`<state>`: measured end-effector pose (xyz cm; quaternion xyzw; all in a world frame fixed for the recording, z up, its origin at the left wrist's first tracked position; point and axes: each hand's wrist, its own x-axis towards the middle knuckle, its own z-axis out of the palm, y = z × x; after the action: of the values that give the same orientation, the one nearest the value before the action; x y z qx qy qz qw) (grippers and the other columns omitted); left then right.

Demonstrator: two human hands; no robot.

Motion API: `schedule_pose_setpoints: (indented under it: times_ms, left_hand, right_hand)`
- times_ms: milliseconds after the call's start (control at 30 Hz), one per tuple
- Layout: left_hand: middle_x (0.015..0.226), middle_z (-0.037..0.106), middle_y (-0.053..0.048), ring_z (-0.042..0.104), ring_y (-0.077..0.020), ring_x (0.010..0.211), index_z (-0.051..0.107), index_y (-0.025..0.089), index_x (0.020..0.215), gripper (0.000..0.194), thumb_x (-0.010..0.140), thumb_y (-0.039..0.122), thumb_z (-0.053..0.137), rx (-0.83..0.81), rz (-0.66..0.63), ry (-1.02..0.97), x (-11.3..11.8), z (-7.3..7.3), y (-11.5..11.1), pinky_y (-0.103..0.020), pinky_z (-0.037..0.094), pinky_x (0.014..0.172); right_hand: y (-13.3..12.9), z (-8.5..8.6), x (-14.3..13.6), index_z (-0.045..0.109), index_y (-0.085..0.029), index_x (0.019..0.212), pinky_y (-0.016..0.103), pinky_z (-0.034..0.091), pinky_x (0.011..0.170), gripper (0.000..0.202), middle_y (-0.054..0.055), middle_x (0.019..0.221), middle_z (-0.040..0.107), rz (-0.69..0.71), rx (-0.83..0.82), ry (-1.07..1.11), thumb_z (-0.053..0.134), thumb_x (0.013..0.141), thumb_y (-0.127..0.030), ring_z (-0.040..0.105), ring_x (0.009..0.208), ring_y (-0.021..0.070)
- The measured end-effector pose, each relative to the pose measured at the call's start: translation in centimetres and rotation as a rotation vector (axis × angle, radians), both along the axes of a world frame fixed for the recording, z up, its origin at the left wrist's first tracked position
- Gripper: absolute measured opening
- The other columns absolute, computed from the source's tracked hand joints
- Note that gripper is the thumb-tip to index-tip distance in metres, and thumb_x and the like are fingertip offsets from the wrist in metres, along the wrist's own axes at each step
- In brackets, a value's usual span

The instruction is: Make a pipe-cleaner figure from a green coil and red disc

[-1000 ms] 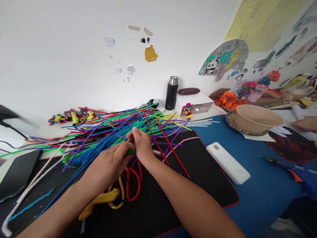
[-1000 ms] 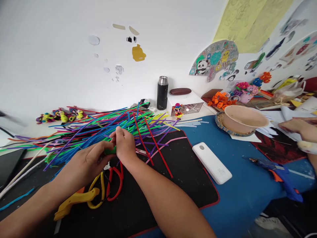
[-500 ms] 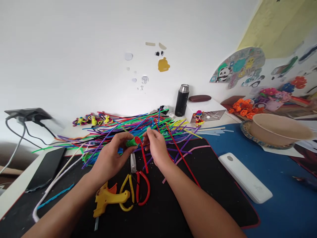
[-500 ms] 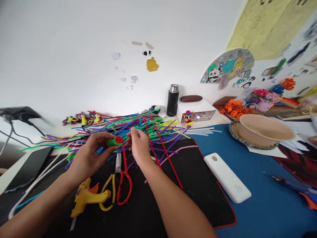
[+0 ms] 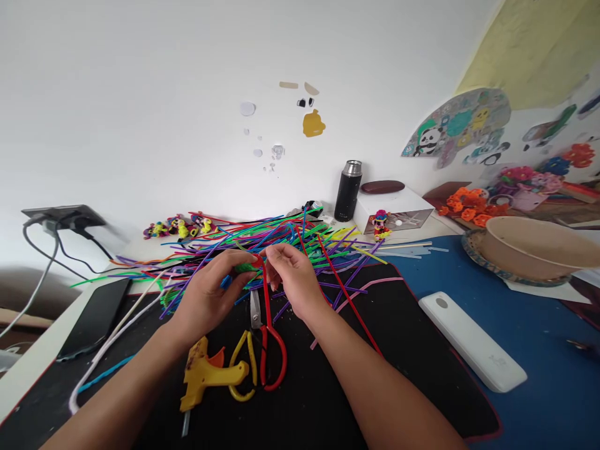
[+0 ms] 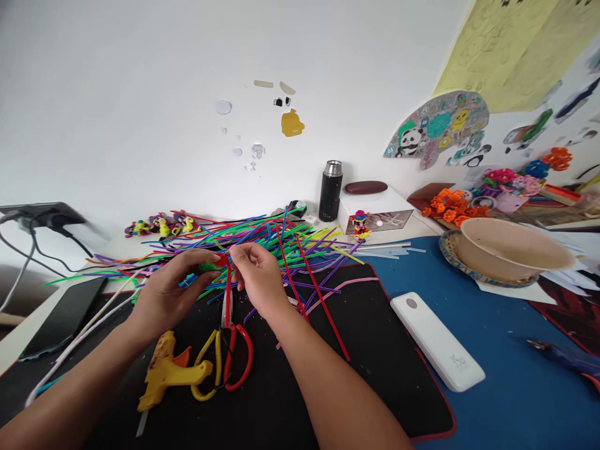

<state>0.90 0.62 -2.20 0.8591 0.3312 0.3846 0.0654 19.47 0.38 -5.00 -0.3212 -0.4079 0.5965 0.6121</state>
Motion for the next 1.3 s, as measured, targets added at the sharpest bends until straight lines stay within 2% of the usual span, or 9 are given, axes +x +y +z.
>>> schedule_pose_setpoints:
  times_ms: [267, 500, 667, 833, 933, 1100, 1300]
  left_hand:
    - [0.114, 0.079, -0.005, 0.077, -0.0209, 0.104, 0.066, 0.025, 0.122, 0.017, 0.107, 0.019, 0.064, 0.005, -0.030, 0.018, 0.1, -0.1, 0.0, -0.032, 0.061, 0.092]
    - [0.116, 0.079, -0.005, 0.077, -0.0210, 0.104, 0.067, 0.025, 0.121, 0.013, 0.109, 0.024, 0.062, -0.044, -0.025, 0.069, 0.0, -0.2, 0.0, -0.031, 0.061, 0.090]
    - [0.115, 0.080, -0.006, 0.077, -0.0228, 0.104, 0.068, 0.025, 0.121, 0.015, 0.108, 0.029, 0.063, -0.094, 0.003, 0.068, 0.0, 0.0, -0.1, -0.033, 0.061, 0.089]
    - [0.110, 0.080, -0.006, 0.077, -0.0236, 0.098, 0.069, 0.024, 0.118, 0.017, 0.105, 0.035, 0.067, -0.176, 0.062, -0.052, -0.4, 0.2, 0.1, -0.035, 0.061, 0.085]
    - [0.110, 0.079, -0.007, 0.077, -0.0240, 0.098, 0.069, 0.024, 0.116, 0.017, 0.104, 0.036, 0.069, -0.195, 0.078, -0.113, -0.6, 0.4, 0.1, -0.035, 0.061, 0.084]
    - [0.110, 0.078, -0.007, 0.075, -0.0231, 0.096, 0.069, 0.024, 0.118, 0.020, 0.104, 0.038, 0.070, -0.254, 0.033, -0.144, -0.7, 0.5, 0.1, -0.034, 0.061, 0.084]
    - [0.109, 0.079, -0.007, 0.076, -0.0242, 0.097, 0.070, 0.024, 0.113, 0.026, 0.101, 0.046, 0.074, -0.352, -0.009, -0.129, -0.8, 1.1, 0.0, -0.034, 0.062, 0.084]
  right_hand:
    - [-0.1, 0.2, 0.0, 0.071, -0.021, 0.085, 0.025, 0.038, 0.045, 0.039, -0.004, 0.067, 0.061, -0.012, -0.003, -0.091, 0.086, 0.084, -0.057, 0.050, 0.049, 0.0105]
    - [0.2, -0.6, -0.3, 0.069, -0.022, 0.084, 0.027, 0.041, 0.049, 0.030, -0.002, 0.067, 0.061, -0.148, 0.026, -0.220, 0.078, 0.089, -0.051, 0.054, 0.056, 0.0149]
    - [0.3, -0.4, -0.1, 0.064, -0.023, 0.085, 0.027, 0.040, 0.047, 0.031, -0.003, 0.066, 0.059, -0.180, -0.016, -0.141, 0.076, 0.089, -0.052, 0.056, 0.055, 0.0155]
    - [0.5, -0.3, 0.3, 0.055, -0.025, 0.079, 0.025, 0.036, 0.044, 0.037, -0.008, 0.057, 0.051, -0.185, -0.085, -0.040, 0.077, 0.085, -0.054, 0.050, 0.047, 0.0129]
    - [0.4, -0.4, 0.2, 0.051, -0.025, 0.075, 0.024, 0.033, 0.043, 0.040, -0.009, 0.054, 0.046, -0.161, -0.105, -0.033, 0.076, 0.086, -0.054, 0.047, 0.044, 0.0118]
    - [-0.1, -0.2, -0.2, 0.047, -0.025, 0.068, 0.024, 0.029, 0.043, 0.048, -0.010, 0.054, 0.041, -0.078, -0.085, -0.060, 0.075, 0.089, -0.056, 0.045, 0.043, 0.0097]
    - [0.1, 0.1, 0.2, 0.065, -0.022, 0.084, 0.024, 0.033, 0.043, 0.039, -0.008, 0.059, 0.053, 0.002, -0.075, -0.026, 0.082, 0.084, -0.057, 0.049, 0.046, 0.0110]
